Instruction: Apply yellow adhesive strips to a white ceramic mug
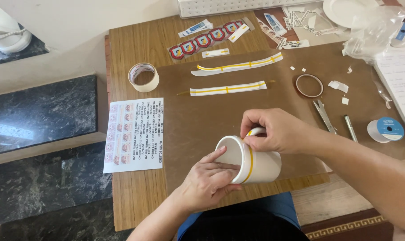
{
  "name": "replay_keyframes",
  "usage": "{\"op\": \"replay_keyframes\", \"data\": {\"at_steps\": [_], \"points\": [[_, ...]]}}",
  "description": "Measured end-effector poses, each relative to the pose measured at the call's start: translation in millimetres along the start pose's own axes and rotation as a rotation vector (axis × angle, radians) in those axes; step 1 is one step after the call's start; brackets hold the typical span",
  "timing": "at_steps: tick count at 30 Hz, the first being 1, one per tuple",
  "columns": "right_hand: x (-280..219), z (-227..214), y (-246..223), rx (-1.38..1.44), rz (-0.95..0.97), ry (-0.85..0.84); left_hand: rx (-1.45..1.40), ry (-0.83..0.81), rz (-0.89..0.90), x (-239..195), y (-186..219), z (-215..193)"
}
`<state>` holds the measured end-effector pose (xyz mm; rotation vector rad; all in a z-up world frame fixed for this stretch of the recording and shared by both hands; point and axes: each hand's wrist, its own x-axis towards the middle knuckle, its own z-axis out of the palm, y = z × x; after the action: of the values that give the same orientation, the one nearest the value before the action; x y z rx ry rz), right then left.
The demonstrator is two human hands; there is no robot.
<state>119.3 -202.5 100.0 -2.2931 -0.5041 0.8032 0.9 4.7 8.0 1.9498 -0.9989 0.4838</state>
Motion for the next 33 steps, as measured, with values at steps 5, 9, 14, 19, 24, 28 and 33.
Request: {"op": "replay_keyframes", "data": {"at_steps": [5, 9, 14, 19, 24, 28, 33], "points": [[1.4, -9.5, 15.9, -0.013, -0.168, -0.070, -0.030, 0.016, -0.011, -1.5, -1.2, -1.4], [-6.8, -13.1, 16.9, 0.167, -0.160, -0.097, -0.060, 0.043, -0.022, -1.0, 1.8, -5.2], [-16.0, -5.8, 37.3, -0.023, -0.364, 0.191, -0.089, 0.059, -0.050, -2.9, -2.0, -5.9], [-32.1, 16.9, 62.0, -0.016, -0.363, 0.408, -0.137, 0.055, -0.097, -1.6, -4.1, -8.8], [-34.5, 54.6, 83.9, 0.679, -0.333, -0.007, -0.278, 0.029, -0.246, 3.3, -4.0, -12.8], [-11.3, 79.3, 123.1, 0.589, -0.224, 0.028, -0.245, 0.115, -0.379, -23.2, -30.1, 17.9], [-5.9, 91.2, 118.7, 0.818, -0.252, 0.128, -0.264, -0.030, -0.611, -9.5, -18.6, 1.5]]}}
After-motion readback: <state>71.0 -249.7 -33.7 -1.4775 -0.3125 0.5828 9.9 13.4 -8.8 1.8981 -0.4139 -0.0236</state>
